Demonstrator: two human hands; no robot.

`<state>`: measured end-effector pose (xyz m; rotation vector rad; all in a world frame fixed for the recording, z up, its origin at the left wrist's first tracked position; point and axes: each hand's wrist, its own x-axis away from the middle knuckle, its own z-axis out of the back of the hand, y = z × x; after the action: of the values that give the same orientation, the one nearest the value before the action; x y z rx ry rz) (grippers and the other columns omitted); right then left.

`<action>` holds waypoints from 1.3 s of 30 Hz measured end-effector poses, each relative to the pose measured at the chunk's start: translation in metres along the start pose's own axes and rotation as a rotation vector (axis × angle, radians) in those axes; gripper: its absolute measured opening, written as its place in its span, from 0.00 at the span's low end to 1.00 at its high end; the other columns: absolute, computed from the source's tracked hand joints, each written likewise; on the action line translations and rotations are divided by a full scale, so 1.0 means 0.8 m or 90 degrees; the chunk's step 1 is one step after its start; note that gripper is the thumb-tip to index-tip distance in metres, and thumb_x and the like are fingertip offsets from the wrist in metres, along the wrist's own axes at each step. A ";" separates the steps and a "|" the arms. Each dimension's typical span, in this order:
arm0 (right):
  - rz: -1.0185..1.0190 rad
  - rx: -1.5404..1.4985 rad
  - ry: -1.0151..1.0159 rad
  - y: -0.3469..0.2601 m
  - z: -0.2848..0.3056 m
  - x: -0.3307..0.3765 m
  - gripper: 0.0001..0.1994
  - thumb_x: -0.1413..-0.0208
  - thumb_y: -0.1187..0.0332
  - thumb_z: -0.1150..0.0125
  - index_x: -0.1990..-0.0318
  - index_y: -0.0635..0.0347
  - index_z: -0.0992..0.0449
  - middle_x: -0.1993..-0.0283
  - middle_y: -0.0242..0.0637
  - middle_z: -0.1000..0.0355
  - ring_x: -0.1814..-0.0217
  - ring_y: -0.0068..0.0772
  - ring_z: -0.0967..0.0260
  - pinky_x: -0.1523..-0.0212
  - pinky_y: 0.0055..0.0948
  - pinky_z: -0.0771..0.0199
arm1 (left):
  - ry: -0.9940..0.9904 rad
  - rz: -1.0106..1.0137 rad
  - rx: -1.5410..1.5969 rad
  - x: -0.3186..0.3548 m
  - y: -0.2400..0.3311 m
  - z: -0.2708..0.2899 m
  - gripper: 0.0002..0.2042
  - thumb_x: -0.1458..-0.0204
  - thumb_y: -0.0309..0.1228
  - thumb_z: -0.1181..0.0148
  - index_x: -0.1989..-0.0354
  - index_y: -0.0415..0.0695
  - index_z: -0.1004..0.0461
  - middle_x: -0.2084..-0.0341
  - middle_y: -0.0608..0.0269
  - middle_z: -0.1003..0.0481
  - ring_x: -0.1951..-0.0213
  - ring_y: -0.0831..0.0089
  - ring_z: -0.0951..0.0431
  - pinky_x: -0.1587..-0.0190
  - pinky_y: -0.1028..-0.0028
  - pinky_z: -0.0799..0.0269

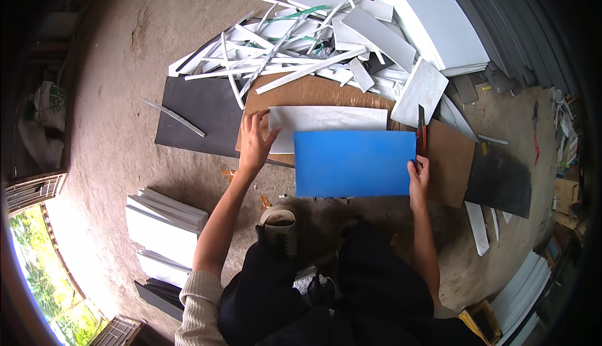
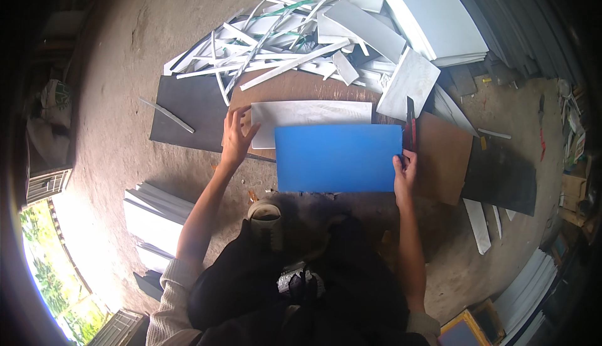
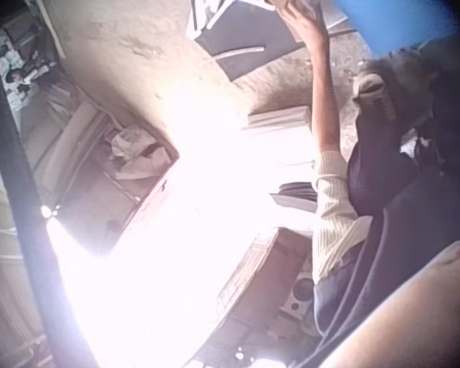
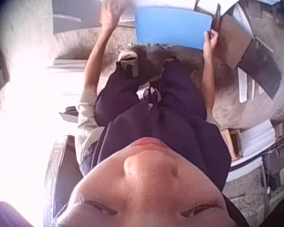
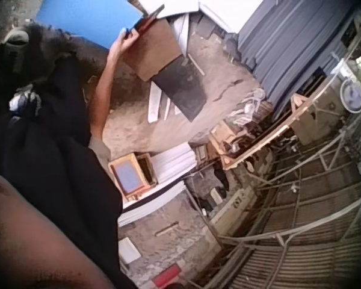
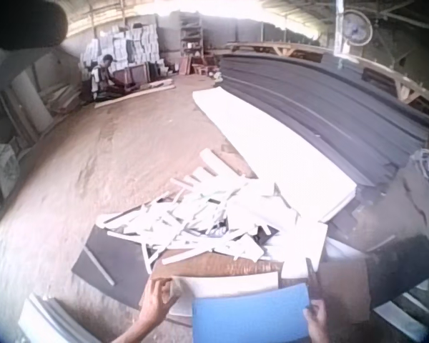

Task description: The person sits on the floor and uses a utility knife to cut white foam sheets to size, using a blue foam sheet as a template. They repeatedly align the template, cut along its edge, and stack the finished pieces.

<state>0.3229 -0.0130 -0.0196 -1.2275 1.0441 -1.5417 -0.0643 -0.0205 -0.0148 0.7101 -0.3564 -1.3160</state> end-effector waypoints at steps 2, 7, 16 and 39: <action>-0.012 -0.003 0.007 0.005 0.007 -0.001 0.12 0.46 0.72 0.50 0.55 0.64 0.39 0.58 0.36 0.35 0.57 0.20 0.40 0.54 0.20 0.41 | -0.056 -0.105 -0.119 -0.020 0.006 -0.001 0.26 0.62 0.36 0.36 0.53 0.44 0.36 0.58 0.54 0.39 0.53 0.59 0.37 0.52 0.64 0.37; 0.023 -0.001 -0.016 -0.003 0.009 -0.003 0.11 0.46 0.72 0.50 0.56 0.62 0.39 0.60 0.33 0.35 0.58 0.20 0.40 0.54 0.20 0.43 | -0.124 -0.080 -0.129 -0.045 0.003 -0.004 0.34 0.73 0.36 0.29 0.53 0.43 0.38 0.59 0.52 0.42 0.54 0.57 0.43 0.50 0.64 0.42; 0.071 -0.084 0.042 -0.007 0.039 0.015 0.08 0.47 0.71 0.50 0.60 0.61 0.35 0.62 0.31 0.34 0.60 0.19 0.41 0.55 0.19 0.43 | -0.055 -0.237 0.192 -0.029 0.042 0.037 0.15 0.61 0.18 0.40 0.71 0.40 0.42 0.67 0.57 0.26 0.68 0.61 0.24 0.60 0.68 0.28; 0.022 -0.109 -0.003 -0.027 0.006 -0.009 0.07 0.46 0.69 0.50 0.61 0.61 0.34 0.66 0.26 0.37 0.62 0.15 0.43 0.58 0.17 0.45 | -0.002 0.269 0.444 -0.014 -0.018 0.013 0.13 0.51 0.33 0.43 0.63 0.40 0.37 0.81 0.67 0.31 0.78 0.85 0.35 0.76 0.82 0.37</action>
<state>0.3255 -0.0011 -0.0002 -1.3211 1.2078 -1.4464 -0.0838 -0.0141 -0.0148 1.1358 -0.9388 -0.7762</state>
